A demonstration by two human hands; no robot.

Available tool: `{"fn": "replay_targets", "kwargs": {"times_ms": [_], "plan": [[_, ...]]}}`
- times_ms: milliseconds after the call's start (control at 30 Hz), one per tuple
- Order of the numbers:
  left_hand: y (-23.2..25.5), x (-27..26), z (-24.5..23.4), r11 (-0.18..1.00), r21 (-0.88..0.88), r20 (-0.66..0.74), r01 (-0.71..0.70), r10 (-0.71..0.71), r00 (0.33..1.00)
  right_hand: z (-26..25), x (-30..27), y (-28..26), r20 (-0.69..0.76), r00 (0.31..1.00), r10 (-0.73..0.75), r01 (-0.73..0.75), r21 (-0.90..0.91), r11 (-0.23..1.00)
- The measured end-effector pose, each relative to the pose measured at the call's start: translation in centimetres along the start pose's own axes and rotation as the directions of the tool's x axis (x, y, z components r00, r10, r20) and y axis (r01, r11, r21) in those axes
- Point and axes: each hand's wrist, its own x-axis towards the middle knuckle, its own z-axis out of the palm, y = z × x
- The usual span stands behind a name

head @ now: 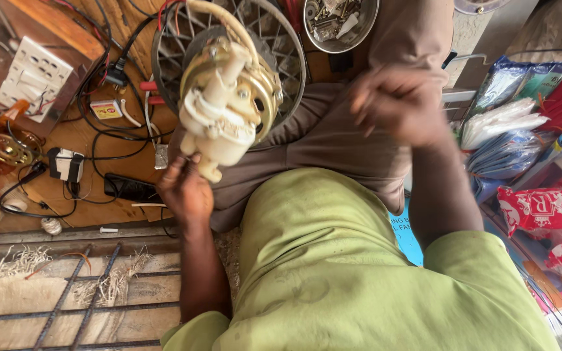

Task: The person sits on the floor and repairs a fan motor. They use a screwdriver to tighten screws on the motor housing and handle various wires and components. The workspace is cluttered with tools and electrical parts.

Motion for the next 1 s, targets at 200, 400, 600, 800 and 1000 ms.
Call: {"fn": "replay_targets", "kwargs": {"times_ms": [200, 400, 600, 800, 1000], "plan": [[0.5, -6.8, 5.4, 0.976, 0.195, 0.149, 0.101, -0.132, 0.980, 9.0, -2.3, 1.2, 0.435, 0.889, 0.142, -0.095, -0.127, 0.987], [0.3, -6.9, 6.5, 0.977, 0.182, 0.167, 0.112, -0.143, 0.975, 10.1, -3.4, 2.2, 0.346, 0.938, -0.008, 0.066, -0.157, 0.985], [-1.7, -4.9, 2.8, 0.996, 0.030, -0.047, 0.087, -0.086, 0.995, 0.4, 3.8, 0.4, -0.025, 0.992, -0.124, 0.068, -0.723, 0.687], [-3.9, -2.5, 0.6, 0.998, -0.046, -0.104, 0.053, -0.058, 0.993, -0.4, 15.7, 4.3, -0.183, 0.829, 0.529, -0.393, -0.862, 0.318], [-4.4, -2.0, -0.7, 0.992, -0.097, -0.073, 0.083, -0.090, 0.993, -3.1, 14.3, 4.1, -0.275, 0.936, 0.221, -0.346, -0.840, 0.418]]}}
